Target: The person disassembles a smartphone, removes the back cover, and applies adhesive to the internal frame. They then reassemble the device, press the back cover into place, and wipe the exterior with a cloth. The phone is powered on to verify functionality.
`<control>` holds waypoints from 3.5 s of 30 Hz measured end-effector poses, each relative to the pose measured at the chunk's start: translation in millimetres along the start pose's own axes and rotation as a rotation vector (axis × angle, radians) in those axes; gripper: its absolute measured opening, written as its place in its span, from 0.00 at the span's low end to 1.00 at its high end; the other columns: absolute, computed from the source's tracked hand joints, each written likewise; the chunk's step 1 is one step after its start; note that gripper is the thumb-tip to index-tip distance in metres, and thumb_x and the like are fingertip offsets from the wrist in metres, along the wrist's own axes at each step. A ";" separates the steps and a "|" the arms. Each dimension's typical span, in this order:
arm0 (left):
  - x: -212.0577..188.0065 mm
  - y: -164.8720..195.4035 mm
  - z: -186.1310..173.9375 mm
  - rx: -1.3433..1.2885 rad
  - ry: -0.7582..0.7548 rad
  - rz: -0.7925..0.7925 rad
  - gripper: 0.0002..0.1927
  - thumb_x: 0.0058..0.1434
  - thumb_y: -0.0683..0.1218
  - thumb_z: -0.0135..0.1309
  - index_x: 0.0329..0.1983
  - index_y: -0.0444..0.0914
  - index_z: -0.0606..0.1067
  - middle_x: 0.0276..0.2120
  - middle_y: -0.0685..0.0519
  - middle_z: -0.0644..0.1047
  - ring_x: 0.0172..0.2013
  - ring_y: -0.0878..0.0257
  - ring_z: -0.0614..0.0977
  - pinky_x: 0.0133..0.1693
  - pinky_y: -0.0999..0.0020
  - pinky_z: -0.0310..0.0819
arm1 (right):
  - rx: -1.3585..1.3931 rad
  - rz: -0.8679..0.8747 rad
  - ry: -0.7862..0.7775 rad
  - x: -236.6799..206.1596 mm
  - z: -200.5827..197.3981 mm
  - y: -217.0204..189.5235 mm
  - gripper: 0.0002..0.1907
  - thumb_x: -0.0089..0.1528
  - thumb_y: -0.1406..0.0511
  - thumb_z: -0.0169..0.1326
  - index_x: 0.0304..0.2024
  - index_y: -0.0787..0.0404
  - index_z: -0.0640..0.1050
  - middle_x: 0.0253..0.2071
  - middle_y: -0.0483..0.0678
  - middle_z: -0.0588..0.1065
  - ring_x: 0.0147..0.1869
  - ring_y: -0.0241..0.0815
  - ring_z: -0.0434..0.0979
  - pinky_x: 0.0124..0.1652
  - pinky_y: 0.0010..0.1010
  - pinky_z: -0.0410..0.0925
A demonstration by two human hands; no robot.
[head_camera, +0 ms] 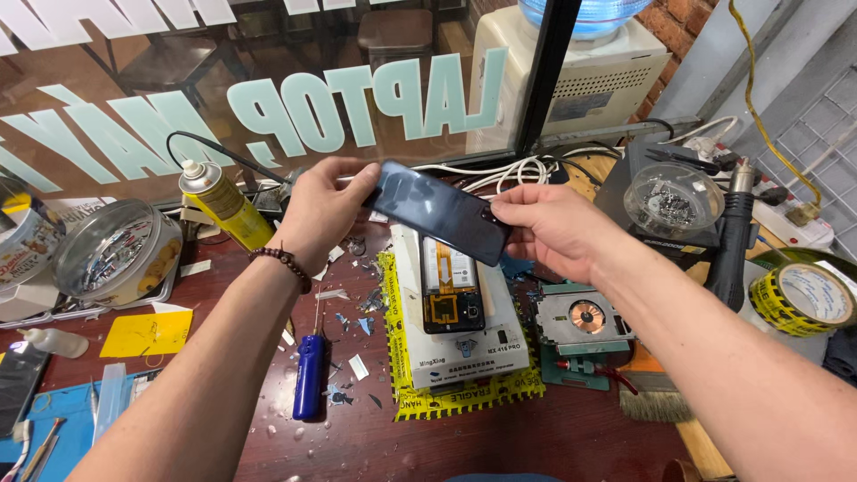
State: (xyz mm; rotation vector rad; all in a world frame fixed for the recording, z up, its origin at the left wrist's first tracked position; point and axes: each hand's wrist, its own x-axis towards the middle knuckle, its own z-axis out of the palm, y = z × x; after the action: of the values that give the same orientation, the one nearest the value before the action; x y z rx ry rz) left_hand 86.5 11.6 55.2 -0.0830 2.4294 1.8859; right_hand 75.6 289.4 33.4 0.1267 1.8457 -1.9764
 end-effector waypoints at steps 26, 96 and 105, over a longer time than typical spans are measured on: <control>-2.9 -60.2 84.2 0.098 0.109 -0.296 0.18 0.55 0.40 0.65 0.49 0.32 0.78 0.36 0.44 0.84 0.31 0.59 0.88 0.28 0.64 0.87 | -0.786 0.010 0.391 -50.4 39.6 84.8 0.18 0.57 0.59 0.64 0.48 0.59 0.81 0.33 0.45 0.84 0.34 0.37 0.84 0.35 0.32 0.74; -26.9 11.1 5.2 -0.643 -0.250 0.138 0.08 0.61 0.36 0.60 0.44 0.34 0.79 0.39 0.49 0.83 0.37 0.65 0.83 0.40 0.68 0.80 | 0.118 -0.610 -0.118 -50.7 -2.2 -46.4 0.13 0.66 0.72 0.55 0.54 0.68 0.76 0.49 0.49 0.79 0.52 0.37 0.79 0.55 0.32 0.74; -38.6 43.0 15.2 0.060 -0.309 0.295 0.21 0.57 0.41 0.62 0.55 0.35 0.77 0.41 0.53 0.85 0.40 0.71 0.85 0.44 0.75 0.81 | -0.258 -0.546 -0.104 -50.2 7.2 -52.9 0.12 0.61 0.71 0.59 0.48 0.65 0.81 0.40 0.44 0.81 0.43 0.31 0.80 0.45 0.24 0.75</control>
State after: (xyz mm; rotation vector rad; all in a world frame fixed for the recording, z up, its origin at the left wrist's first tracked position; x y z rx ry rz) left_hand 121.6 37.1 96.2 0.5555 2.3797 1.7629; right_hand 103.1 295.8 101.0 -0.6054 2.2073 -1.9921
